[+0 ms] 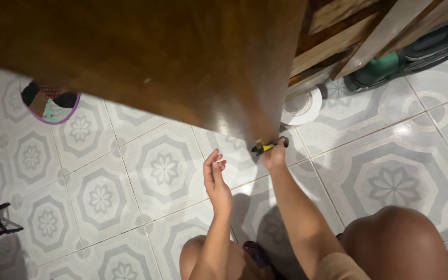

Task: The person scrubs the wooden leg and slats of a piece of furniture using a dark scrubbing pad. They work on the vertical leg, horizontal slats, and underside areas, moving around the furniture to reach different sections.

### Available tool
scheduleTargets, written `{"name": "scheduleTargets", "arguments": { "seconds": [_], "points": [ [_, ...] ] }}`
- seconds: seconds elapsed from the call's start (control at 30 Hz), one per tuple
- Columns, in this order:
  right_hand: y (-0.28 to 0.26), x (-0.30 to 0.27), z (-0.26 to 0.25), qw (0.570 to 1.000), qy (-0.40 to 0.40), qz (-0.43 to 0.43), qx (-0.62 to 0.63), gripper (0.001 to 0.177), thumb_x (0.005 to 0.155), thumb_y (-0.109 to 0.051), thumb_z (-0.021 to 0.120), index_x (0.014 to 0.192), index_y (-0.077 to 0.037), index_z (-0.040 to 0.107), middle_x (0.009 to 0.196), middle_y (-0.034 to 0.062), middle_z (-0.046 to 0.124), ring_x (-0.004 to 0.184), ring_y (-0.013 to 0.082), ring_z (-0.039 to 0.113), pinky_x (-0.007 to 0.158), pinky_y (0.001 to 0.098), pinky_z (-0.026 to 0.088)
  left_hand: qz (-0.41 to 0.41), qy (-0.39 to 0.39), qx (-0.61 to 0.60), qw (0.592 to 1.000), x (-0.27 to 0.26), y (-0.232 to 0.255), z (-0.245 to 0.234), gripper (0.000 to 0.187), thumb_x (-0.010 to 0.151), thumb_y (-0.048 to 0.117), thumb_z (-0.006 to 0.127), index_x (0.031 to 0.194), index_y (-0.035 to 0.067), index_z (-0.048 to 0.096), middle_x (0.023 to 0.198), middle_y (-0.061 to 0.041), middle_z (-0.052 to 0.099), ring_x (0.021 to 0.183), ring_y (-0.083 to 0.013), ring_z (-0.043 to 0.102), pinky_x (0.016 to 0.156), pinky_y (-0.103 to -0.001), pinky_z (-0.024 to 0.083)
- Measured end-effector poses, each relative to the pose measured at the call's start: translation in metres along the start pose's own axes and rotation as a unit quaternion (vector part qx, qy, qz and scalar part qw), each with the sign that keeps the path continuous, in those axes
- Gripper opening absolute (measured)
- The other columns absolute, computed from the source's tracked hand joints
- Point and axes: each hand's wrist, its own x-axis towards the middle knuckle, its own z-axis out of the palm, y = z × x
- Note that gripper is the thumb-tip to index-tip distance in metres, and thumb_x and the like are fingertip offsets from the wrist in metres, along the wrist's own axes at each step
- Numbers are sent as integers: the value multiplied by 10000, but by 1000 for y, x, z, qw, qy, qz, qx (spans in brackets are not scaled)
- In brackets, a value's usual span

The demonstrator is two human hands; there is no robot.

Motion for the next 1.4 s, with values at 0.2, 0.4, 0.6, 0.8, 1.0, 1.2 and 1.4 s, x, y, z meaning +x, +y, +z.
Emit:
{"name": "scheduleTargets", "arguments": {
  "seconds": [0.2, 0.4, 0.6, 0.8, 1.0, 1.2, 1.4],
  "points": [
    [14, -62, 44, 995, -70, -73, -14, 481, 913, -368, 165, 1210, -62, 388, 1214, 78, 455, 1087, 203, 450, 928, 345, 358, -37, -17, -56, 998, -2, -5, 10, 332, 907, 225, 372, 1118, -2, 489, 1030, -111, 513, 873, -146, 464, 838, -278, 384],
    [21, -63, 58, 997, -12, -65, -47, 509, 894, -415, 160, 1205, -74, 377, 1212, 73, 439, 1096, 208, 419, 910, 340, 344, -36, -23, -54, 998, -1, -9, 8, 321, 902, 220, 376, 1104, 1, 494, 1017, -106, 529, 868, -141, 473, 820, -280, 396],
    [-40, -46, 8, 993, -18, -57, -103, 295, 899, -254, 378, 1071, -33, 470, 980, 68, 543, 876, 201, 519, 774, 330, 418, 17, -62, -8, 998, -7, 2, 17, 285, 893, 181, 383, 1087, 12, 503, 1025, -98, 539, 935, -158, 501, 827, -280, 402],
    [-87, -202, 114, 838, -67, -471, -268, 231, 892, -194, 446, 1028, -21, 517, 947, 53, 549, 833, 140, 492, 749, 281, 381, 285, -64, 123, 948, -42, 69, 38, 231, 862, 69, 449, 1081, 35, 516, 1103, -137, 481, 1003, -232, 492, 864, -321, 411],
    [-122, -240, 259, 388, -167, -725, -544, 402, 733, 3, 529, 1126, 81, 500, 1173, 234, 427, 1104, 344, 395, 943, 377, 301, 525, -71, 237, 814, -63, 140, 69, 312, 768, 99, 603, 1075, 135, 554, 1185, -102, 407, 1063, -268, 423, 929, -383, 345],
    [-108, -228, 271, 625, -179, -650, -392, 263, 812, -47, 488, 1070, -8, 524, 1087, 166, 441, 1013, 280, 473, 897, 324, 391, 663, 78, 307, 678, -23, 184, 98, 338, 814, 169, 629, 1140, 203, 546, 1252, -85, 348, 1183, -256, 314, 1055, -398, 203],
    [-118, -202, 249, 365, -310, -663, -575, 172, 765, -72, 535, 910, -110, 618, 971, 94, 546, 929, 217, 504, 794, 322, 422, 686, 181, 368, 601, 14, 181, 121, 288, 866, 258, 540, 1155, 251, 544, 1280, -69, 343, 1238, -227, 282, 1075, -395, 94]
  ]
}}
